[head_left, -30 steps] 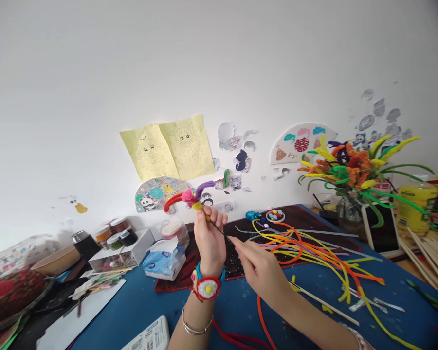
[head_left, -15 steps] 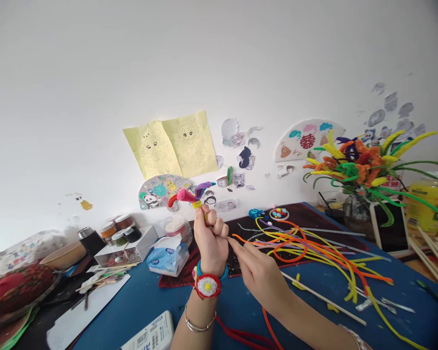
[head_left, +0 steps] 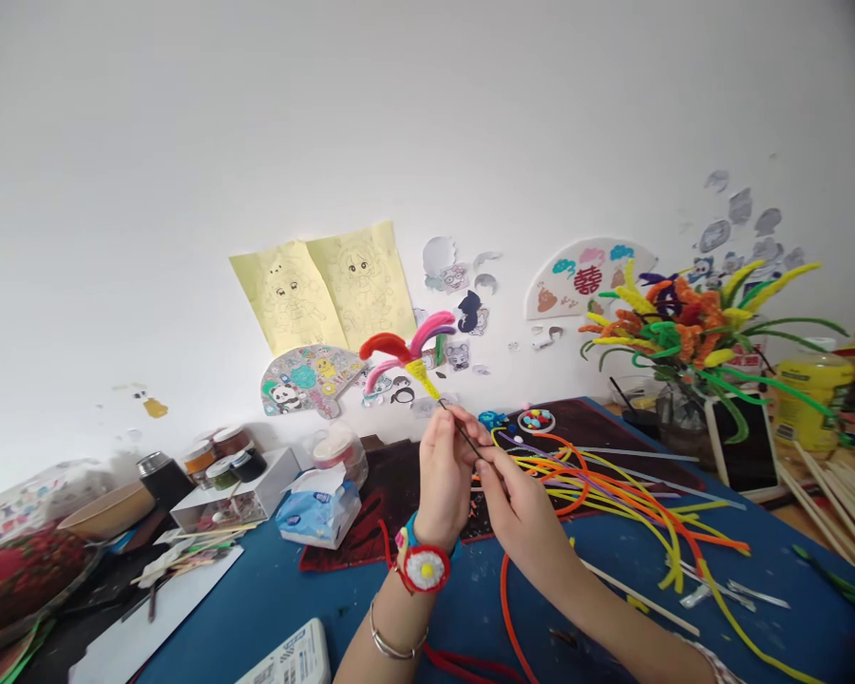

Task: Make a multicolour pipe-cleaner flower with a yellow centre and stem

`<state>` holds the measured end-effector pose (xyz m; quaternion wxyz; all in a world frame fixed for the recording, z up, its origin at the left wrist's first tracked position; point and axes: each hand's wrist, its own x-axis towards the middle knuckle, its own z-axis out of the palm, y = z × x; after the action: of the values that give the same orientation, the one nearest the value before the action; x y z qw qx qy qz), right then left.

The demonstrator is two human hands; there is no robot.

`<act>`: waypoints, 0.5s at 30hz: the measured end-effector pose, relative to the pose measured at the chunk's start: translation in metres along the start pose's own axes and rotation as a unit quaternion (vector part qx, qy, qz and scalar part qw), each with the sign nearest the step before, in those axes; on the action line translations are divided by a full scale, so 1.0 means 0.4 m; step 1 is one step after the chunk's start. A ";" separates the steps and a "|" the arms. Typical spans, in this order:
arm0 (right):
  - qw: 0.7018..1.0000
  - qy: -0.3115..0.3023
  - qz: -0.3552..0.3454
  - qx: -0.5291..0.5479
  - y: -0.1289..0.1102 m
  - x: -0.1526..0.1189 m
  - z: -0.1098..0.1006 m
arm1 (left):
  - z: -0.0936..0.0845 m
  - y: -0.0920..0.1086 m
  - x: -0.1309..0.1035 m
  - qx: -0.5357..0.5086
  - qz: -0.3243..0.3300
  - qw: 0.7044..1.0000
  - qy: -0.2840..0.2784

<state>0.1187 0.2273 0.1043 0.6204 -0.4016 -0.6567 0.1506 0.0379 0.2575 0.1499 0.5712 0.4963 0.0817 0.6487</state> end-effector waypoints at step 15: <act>0.994 -0.091 -0.004 -0.054 0.012 -0.040 0.050 | 0.002 0.052 -0.012 -0.004 -0.020 0.993 0.116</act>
<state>0.1003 0.2252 0.0862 0.5359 -0.4168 -0.7191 0.1480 0.0240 0.2464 0.1617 0.5725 0.4136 0.1543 0.6909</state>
